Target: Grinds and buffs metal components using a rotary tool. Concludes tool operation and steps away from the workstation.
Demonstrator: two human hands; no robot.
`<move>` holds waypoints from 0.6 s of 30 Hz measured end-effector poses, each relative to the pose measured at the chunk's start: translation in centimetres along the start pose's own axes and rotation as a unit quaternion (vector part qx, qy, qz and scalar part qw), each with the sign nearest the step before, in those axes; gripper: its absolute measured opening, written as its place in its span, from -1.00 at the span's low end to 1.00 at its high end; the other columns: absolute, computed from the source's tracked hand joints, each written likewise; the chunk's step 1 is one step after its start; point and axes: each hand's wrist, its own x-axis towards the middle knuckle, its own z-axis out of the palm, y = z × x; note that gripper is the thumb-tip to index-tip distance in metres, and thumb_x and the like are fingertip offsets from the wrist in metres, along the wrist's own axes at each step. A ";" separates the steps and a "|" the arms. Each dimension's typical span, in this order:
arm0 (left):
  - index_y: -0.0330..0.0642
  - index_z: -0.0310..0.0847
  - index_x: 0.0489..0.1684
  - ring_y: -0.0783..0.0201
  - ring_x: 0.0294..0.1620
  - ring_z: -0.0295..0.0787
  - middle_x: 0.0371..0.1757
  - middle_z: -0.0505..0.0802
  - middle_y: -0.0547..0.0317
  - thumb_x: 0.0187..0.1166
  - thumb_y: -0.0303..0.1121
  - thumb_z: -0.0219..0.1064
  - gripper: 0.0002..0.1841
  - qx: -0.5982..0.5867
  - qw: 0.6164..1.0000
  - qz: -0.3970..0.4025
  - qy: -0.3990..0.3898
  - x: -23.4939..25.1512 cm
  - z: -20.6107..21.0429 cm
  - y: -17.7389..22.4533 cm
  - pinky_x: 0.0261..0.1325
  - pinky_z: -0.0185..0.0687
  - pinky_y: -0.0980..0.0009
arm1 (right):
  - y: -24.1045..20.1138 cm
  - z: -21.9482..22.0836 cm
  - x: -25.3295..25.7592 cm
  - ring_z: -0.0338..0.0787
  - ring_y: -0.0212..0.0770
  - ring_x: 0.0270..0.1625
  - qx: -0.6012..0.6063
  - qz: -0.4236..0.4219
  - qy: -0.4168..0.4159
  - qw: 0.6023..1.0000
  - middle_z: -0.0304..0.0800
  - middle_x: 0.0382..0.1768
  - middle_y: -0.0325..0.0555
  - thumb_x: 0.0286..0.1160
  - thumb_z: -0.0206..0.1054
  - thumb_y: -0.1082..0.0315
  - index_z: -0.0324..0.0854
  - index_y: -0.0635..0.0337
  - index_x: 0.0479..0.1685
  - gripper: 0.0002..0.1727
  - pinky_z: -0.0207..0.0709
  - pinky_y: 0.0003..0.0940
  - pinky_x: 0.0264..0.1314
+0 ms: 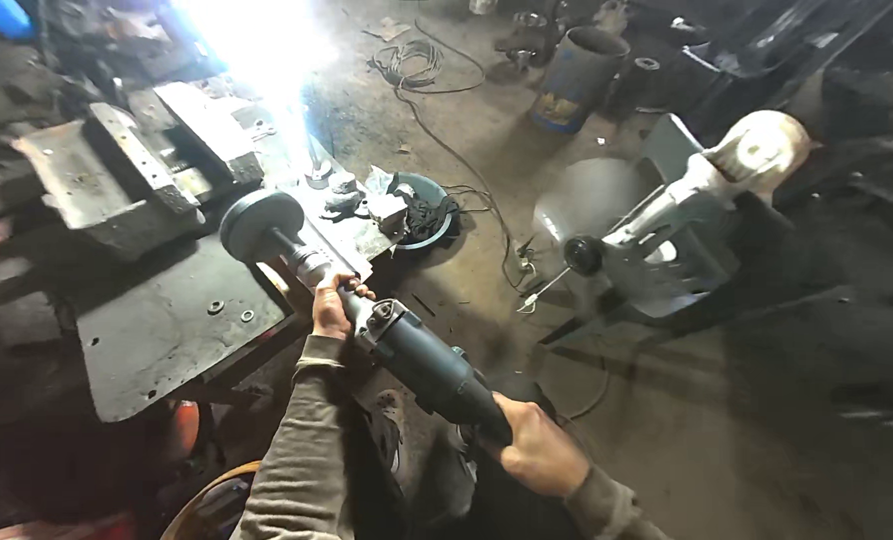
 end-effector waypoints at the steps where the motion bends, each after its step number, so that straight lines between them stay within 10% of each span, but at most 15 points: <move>1: 0.03 0.47 -0.52 0.34 -0.66 0.58 -0.67 0.58 0.32 0.66 -0.27 0.05 -0.73 -0.010 1.000 0.003 0.005 0.0 -0.1 0.2 -0.44 0.68 0.33 | -0.2 0.0 0.1 0.90 -0.13 0.01 -0.003 -0.001 -0.004 1.000 0.90 -0.10 -0.16 0.25 0.50 0.00 0.67 -0.05 0.28 -0.45 0.75 0.13 0.11; 18: -0.03 0.43 -0.45 0.27 -0.65 0.57 -0.62 0.58 0.24 0.62 -0.31 0.07 -0.81 0.006 0.998 -0.057 0.006 3.6 4.8 -1.6 -0.47 0.66 0.26 | 1.3 -0.4 -0.1 0.87 -0.35 0.04 0.071 0.015 0.050 0.996 0.91 -0.08 -0.31 0.13 0.60 0.03 0.75 -0.05 0.15 -0.49 0.76 -0.08 0.22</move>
